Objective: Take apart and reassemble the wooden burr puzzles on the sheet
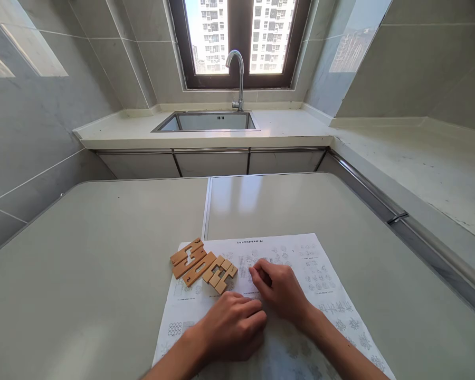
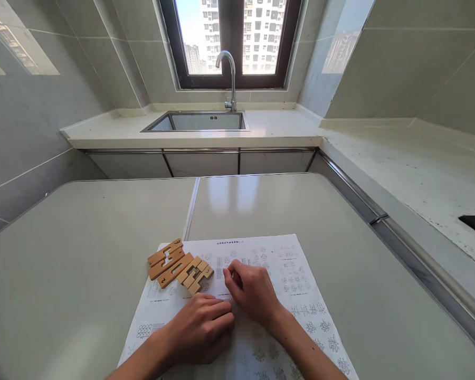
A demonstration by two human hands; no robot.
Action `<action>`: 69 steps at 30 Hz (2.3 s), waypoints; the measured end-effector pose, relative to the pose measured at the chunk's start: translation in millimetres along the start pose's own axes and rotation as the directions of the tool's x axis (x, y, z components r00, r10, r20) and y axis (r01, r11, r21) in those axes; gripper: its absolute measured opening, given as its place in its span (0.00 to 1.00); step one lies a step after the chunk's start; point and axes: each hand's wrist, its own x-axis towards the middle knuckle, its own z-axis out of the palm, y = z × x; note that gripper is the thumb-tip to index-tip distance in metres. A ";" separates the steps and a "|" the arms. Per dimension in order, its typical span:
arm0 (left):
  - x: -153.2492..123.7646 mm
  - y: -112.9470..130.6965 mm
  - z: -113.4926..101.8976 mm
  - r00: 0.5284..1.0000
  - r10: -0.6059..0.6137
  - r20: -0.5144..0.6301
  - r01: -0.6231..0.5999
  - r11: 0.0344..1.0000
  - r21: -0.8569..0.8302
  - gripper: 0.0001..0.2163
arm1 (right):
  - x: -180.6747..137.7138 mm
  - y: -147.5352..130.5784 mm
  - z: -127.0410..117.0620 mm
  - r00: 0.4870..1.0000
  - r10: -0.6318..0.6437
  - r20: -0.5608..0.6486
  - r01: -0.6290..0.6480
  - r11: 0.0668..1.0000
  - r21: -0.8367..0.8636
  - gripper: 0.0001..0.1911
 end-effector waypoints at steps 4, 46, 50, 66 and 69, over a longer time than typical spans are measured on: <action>0.8 -4.5 -0.6 0.997 -0.067 -0.045 0.068 0.997 0.041 0.08 | 0.9 -1.6 -1.7 1.000 0.004 -0.003 -0.004 1.000 0.005 0.18; -3.7 -30.7 -19.9 0.974 -0.147 -0.172 0.163 0.983 0.084 0.09 | 2.0 -3.4 -3.8 0.999 -0.045 0.000 0.044 0.998 -0.032 0.18; -2.9 -31.6 -19.5 0.973 -0.156 -0.170 0.172 0.981 0.087 0.10 | 2.5 -3.3 -4.2 0.999 -0.035 0.003 0.035 0.999 -0.032 0.17; -1.0 -26.4 -20.8 0.968 -0.137 -0.208 0.156 0.985 0.077 0.10 | 2.7 -1.5 -1.9 0.999 -0.042 0.032 0.042 0.999 -0.015 0.17; -1.1 -25.0 -20.2 0.970 -0.129 -0.208 0.148 0.986 0.078 0.10 | 1.8 -1.7 -1.1 0.999 -0.039 0.033 0.040 0.999 -0.017 0.17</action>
